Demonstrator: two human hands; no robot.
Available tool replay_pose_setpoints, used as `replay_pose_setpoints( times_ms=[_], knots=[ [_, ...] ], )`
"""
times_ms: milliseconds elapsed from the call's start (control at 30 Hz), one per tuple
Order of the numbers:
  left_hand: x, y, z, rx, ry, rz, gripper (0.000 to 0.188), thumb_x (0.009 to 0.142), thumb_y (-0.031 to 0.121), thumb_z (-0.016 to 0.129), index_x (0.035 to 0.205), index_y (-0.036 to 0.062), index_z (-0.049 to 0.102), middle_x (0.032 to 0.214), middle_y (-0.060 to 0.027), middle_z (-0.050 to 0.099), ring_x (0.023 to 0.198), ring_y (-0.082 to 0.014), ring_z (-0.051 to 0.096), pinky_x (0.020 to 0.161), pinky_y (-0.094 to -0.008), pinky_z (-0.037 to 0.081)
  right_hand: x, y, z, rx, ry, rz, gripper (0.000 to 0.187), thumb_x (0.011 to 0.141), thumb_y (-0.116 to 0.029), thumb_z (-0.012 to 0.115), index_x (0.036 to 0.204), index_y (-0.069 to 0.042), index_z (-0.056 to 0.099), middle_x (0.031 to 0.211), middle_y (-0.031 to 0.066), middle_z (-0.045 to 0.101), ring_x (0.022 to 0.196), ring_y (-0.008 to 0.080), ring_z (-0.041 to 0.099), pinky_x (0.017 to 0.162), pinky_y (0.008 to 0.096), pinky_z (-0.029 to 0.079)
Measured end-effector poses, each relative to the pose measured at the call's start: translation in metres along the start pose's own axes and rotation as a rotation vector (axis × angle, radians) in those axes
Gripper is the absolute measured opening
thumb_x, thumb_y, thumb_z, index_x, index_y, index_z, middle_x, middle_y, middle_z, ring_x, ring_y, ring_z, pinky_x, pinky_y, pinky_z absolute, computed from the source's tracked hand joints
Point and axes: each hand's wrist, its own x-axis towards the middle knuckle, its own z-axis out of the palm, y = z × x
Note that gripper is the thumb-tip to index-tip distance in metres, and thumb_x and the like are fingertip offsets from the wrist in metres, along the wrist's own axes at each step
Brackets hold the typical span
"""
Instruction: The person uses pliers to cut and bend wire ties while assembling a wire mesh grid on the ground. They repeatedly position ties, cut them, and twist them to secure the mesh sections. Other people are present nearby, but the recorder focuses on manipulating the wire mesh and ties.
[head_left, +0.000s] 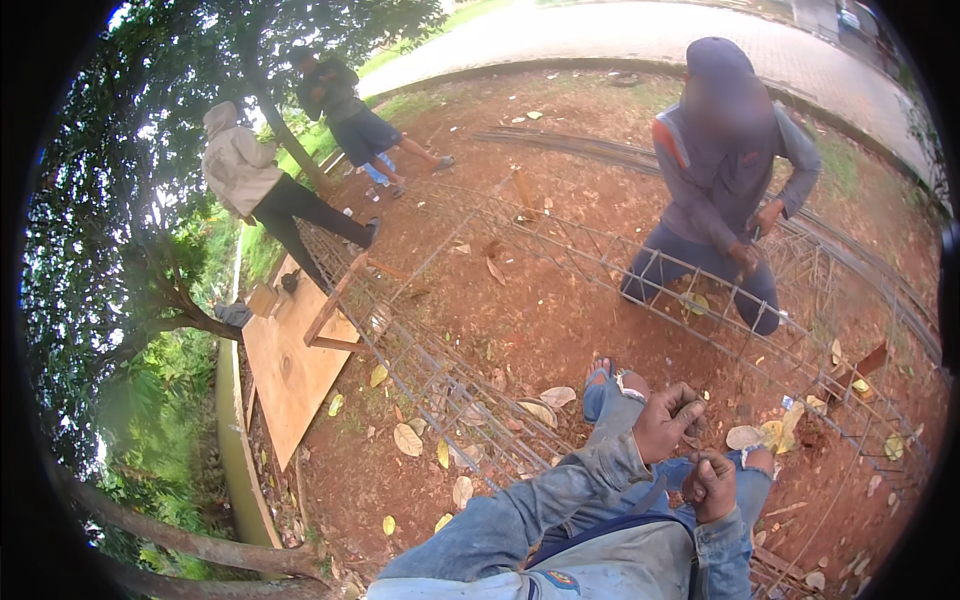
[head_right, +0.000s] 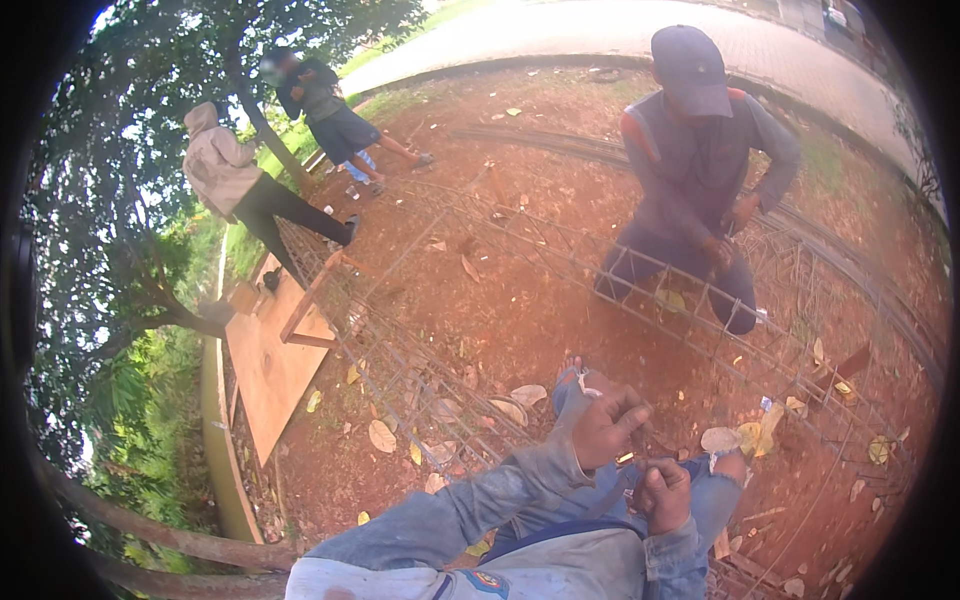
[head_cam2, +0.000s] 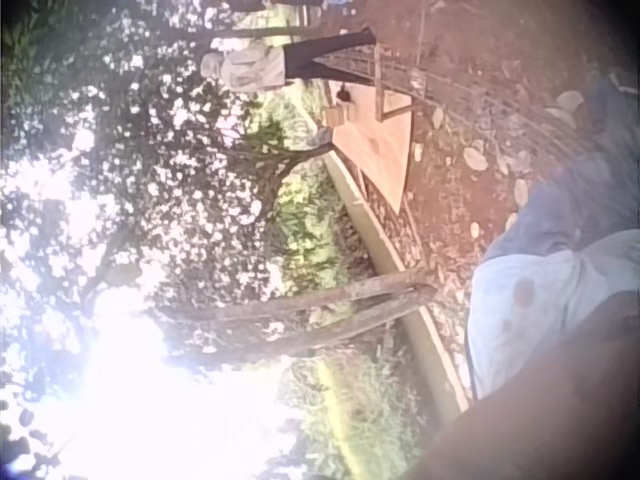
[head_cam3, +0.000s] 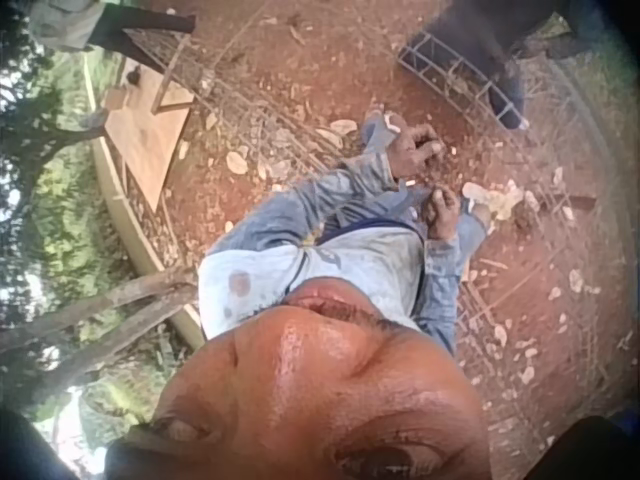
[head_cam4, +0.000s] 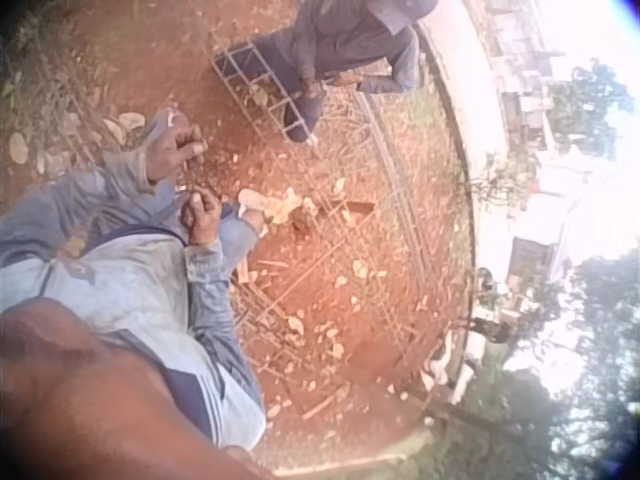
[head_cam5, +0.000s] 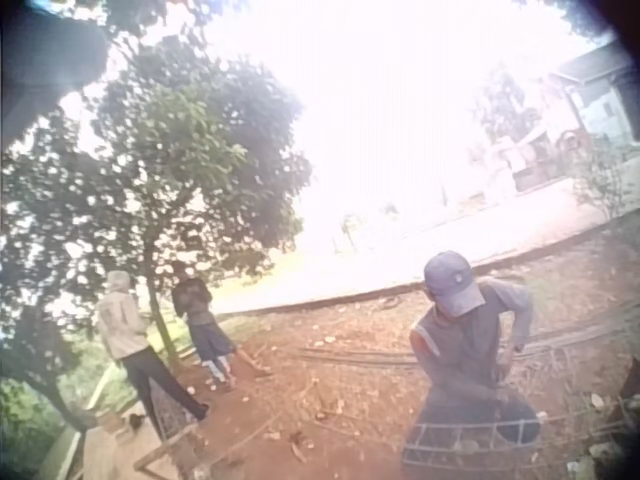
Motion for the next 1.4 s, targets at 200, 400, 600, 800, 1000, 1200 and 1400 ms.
replay_pose_setpoints(
  times_ms=[200,400,600,800,1000,1200,1400],
  knots=[
    [0.004,-0.004,0.011,-0.092,0.321,-0.044,0.013,0.085,0.016,0.051,0.085,0.0034,0.051,0.069,-0.0014,0.055,0.059,-0.0055,0.049,0.053,-0.0199,0.042,0.0,-0.004,0.039,-0.827,0.304,-0.509,0.018,0.08,-0.01,0.054,0.09,0.004,0.059,0.057,0.0041,0.055,0.048,0.0065,0.048,0.044,0.0203,0.038],
    [-0.001,-0.004,-0.017,-0.041,0.219,-0.143,0.015,0.083,0.016,0.054,0.089,0.0019,0.055,0.071,-0.0038,0.057,0.062,-0.0096,0.054,0.054,-0.0218,0.044,0.014,0.022,0.012,-0.683,0.188,-0.522,0.017,0.08,-0.009,0.054,0.089,0.005,0.058,0.06,0.0038,0.056,0.048,0.0063,0.05,0.043,0.0193,0.039],
    [-0.137,-0.03,-0.126,1.049,-0.417,-0.71,0.032,0.069,0.034,0.059,0.076,0.0026,0.06,0.07,-0.0134,0.061,0.063,-0.0246,0.058,0.055,-0.0364,0.045,-0.009,0.023,-0.008,-0.46,0.293,-0.13,0.019,0.08,-0.012,0.055,0.087,0.005,0.057,0.062,0.0027,0.053,0.046,0.0064,0.047,0.04,0.0201,0.038],
    [-0.263,-0.054,-0.17,0.843,-0.422,-1.334,0.033,0.069,0.033,0.058,0.083,0.0031,0.059,0.074,-0.0118,0.061,0.065,-0.0228,0.059,0.057,-0.0367,0.045,0.004,0.042,-0.034,-0.567,0.332,-0.229,0.016,0.079,-0.01,0.056,0.085,0.005,0.058,0.058,0.0005,0.051,0.045,0.0044,0.042,0.039,0.0199,0.033],
    [-0.269,-0.042,-0.172,0.769,-0.147,-1.204,0.032,0.07,0.032,0.058,0.085,0.0034,0.058,0.075,-0.0118,0.061,0.064,-0.0232,0.059,0.058,-0.0361,0.045,0.003,0.048,-0.032,-0.551,0.294,-0.217,0.016,0.079,-0.01,0.056,0.085,0.005,0.058,0.058,0.0001,0.051,0.045,0.004,0.042,0.04,0.0196,0.033],
    [-0.267,-0.035,-0.175,0.757,-0.07,-1.162,0.032,0.07,0.032,0.058,0.087,0.0036,0.057,0.075,-0.0119,0.061,0.064,-0.0236,0.059,0.059,-0.0356,0.045,0.0,0.029,-0.014,-0.489,0.303,-0.103,0.02,0.079,-0.01,0.055,0.089,0.006,0.057,0.069,0.0058,0.058,0.051,0.0082,0.051,0.04,0.0214,0.043],
    [-0.257,-0.028,-0.176,0.772,-0.03,-1.151,0.032,0.071,0.031,0.058,0.088,0.0038,0.057,0.075,-0.0119,0.061,0.064,-0.0239,0.058,0.06,-0.035,0.046,0.005,0.048,-0.038,-0.607,0.331,-0.161,0.017,0.078,-0.01,0.056,0.086,0.005,0.059,0.065,0.0053,0.057,0.05,0.0072,0.049,0.044,0.0218,0.04]
  ],
)
